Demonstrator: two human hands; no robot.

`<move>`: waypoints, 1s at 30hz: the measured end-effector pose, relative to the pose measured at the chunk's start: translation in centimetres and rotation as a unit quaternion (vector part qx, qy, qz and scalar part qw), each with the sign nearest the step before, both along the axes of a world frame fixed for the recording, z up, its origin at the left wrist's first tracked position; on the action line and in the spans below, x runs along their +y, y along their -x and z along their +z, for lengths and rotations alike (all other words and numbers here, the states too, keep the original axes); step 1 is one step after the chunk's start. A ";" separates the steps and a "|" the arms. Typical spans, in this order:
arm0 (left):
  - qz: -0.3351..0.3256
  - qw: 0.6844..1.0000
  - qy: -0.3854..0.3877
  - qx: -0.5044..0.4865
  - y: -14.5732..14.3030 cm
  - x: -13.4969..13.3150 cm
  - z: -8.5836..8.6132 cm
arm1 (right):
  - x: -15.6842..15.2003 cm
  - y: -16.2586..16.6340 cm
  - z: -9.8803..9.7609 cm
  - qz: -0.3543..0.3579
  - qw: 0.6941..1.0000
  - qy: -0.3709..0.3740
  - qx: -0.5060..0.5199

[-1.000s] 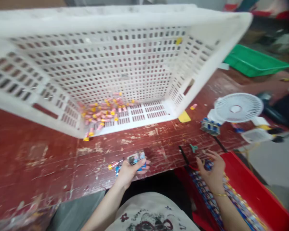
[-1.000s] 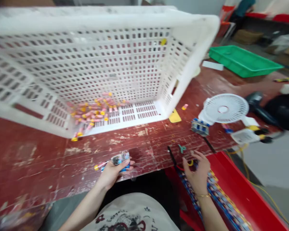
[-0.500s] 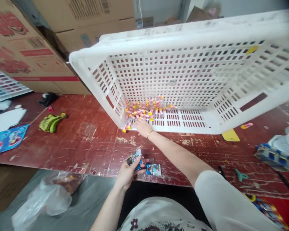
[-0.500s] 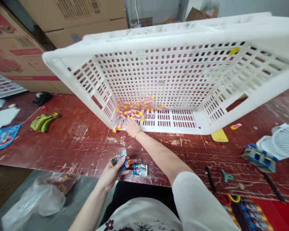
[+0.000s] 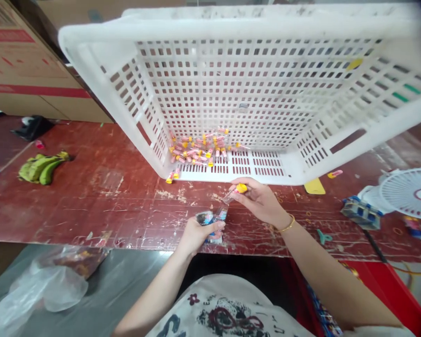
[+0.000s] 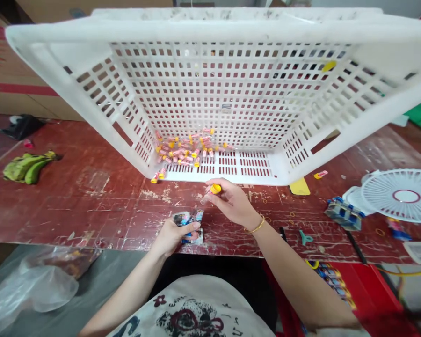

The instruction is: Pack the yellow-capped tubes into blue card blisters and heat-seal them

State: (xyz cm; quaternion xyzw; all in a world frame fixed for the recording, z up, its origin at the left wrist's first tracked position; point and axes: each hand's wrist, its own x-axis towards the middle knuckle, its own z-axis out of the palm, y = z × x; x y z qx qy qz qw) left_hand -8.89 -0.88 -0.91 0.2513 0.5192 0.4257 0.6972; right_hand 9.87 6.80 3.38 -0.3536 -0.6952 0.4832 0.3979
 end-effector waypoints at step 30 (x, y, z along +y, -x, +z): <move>-0.049 0.998 0.030 -0.026 -2.2 -0.2 0.2 | -1.8 -0.1 -2.6 -0.054 0.991 0.110 0.052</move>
